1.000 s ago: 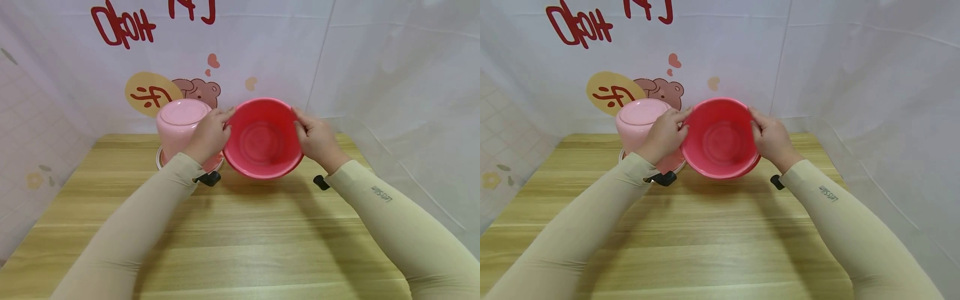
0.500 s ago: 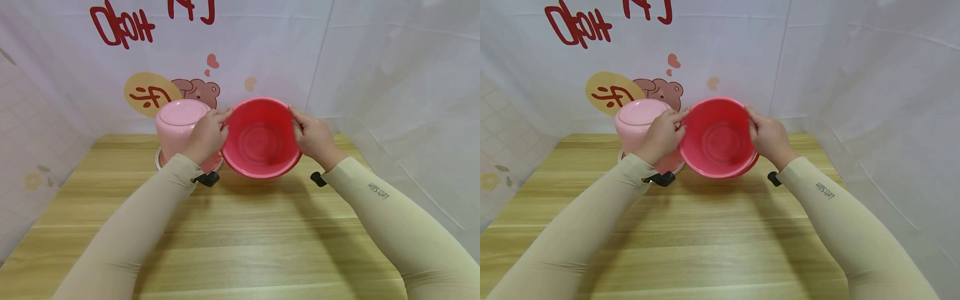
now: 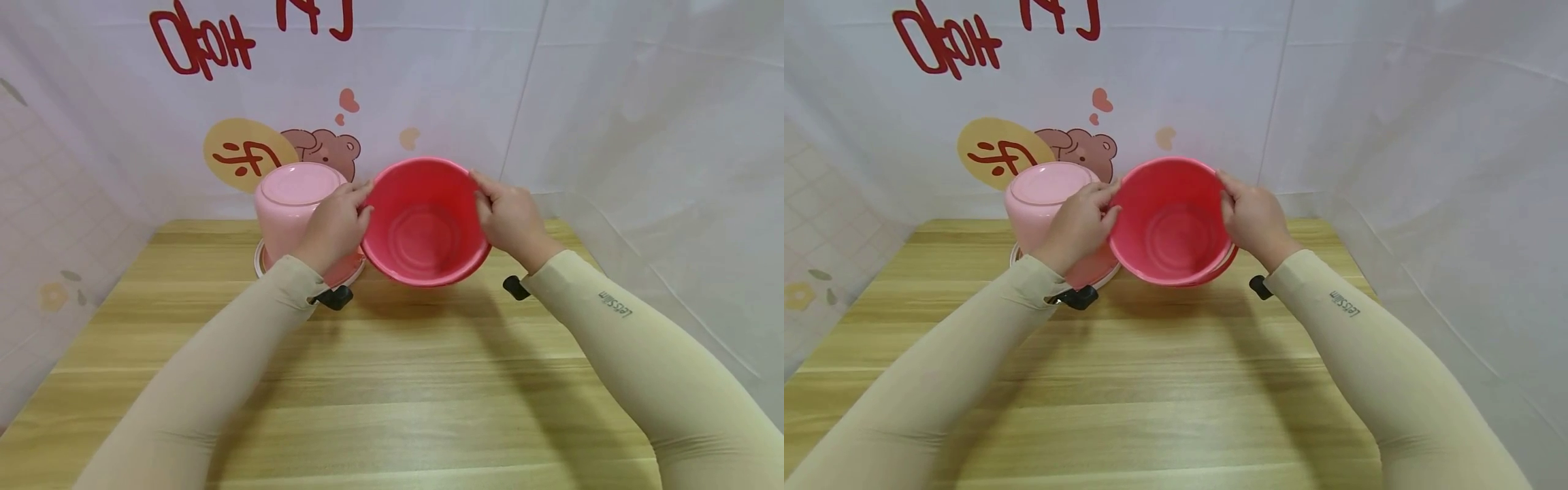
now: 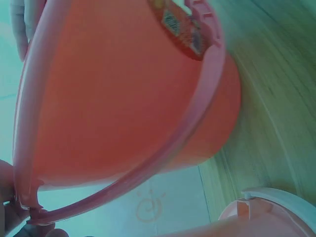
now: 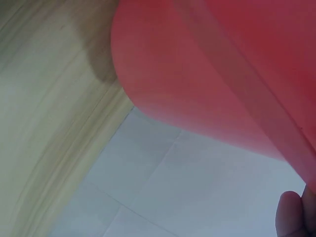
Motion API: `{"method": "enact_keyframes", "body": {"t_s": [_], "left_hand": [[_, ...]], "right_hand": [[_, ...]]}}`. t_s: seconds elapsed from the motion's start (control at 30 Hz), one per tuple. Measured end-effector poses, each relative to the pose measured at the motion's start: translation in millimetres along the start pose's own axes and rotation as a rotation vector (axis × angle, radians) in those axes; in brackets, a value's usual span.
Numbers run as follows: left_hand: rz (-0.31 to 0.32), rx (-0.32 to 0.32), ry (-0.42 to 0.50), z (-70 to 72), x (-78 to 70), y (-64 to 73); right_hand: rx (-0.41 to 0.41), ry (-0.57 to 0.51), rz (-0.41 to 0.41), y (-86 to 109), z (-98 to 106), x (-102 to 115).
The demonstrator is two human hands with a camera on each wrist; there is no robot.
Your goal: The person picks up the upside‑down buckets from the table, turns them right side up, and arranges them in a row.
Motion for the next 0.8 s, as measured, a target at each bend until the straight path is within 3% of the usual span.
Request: {"method": "enact_keyframes", "body": {"t_s": [0.23, 0.53, 0.8], "left_hand": [[-0.090, 0.033, -0.038, -2.0, -3.4, 5.5], [-0.179, 0.060, -0.020, -2.8, -4.3, 13.1], [-0.188, 0.137, -0.013, -9.0, -2.5, 18.3]], "right_hand": [[0.013, -0.044, -0.104, -2.3, -2.1, -8.7], [0.037, -0.065, -0.182, -4.7, -5.4, -16.8], [0.088, -0.044, -0.214, -2.5, -5.0, -21.1]]}}
Point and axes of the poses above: each hand's wrist, its own y-axis away from the middle knuckle, its own z-axis out of the back of the hand, x = y × z, the point moved 4 cm from there along -y, towards the middle knuckle, and after that the axes turned 8 degrees about -x, right-handed, at the moved point
